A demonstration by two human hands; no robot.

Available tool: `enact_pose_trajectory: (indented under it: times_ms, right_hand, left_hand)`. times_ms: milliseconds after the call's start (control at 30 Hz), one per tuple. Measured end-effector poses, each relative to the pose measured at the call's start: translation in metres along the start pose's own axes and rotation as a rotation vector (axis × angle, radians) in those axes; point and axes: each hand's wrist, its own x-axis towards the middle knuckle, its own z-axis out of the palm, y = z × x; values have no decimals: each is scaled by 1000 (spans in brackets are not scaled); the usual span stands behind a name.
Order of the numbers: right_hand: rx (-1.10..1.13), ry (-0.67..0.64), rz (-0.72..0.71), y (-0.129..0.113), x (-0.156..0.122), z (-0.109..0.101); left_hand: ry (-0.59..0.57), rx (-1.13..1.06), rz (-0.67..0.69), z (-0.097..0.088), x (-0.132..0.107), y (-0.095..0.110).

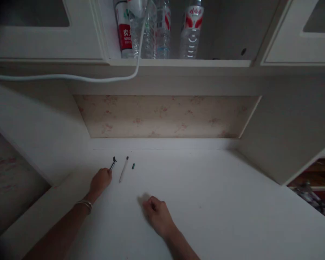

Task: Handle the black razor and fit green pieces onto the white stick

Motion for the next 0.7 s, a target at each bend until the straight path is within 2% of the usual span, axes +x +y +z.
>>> enact_pose_trajectory:
  times_ms: [233, 333, 467, 567, 700]
  right_hand:
    - [11, 18, 6, 0, 1, 1]
    - [69, 22, 25, -2, 0, 2]
    - [200, 45, 79, -6, 0, 1]
    - [228, 139, 45, -8, 0, -2]
    - [214, 291, 7, -8, 2, -9]
  left_hand:
    - [44, -228, 0, -4, -18, 12]
    - [32, -368, 53, -1, -40, 28]
    - [-15, -564, 136, 2, -83, 61]
    - [-167, -953, 102, 3, -118, 87]
    - [-371, -1169, 72, 5, -153, 111]
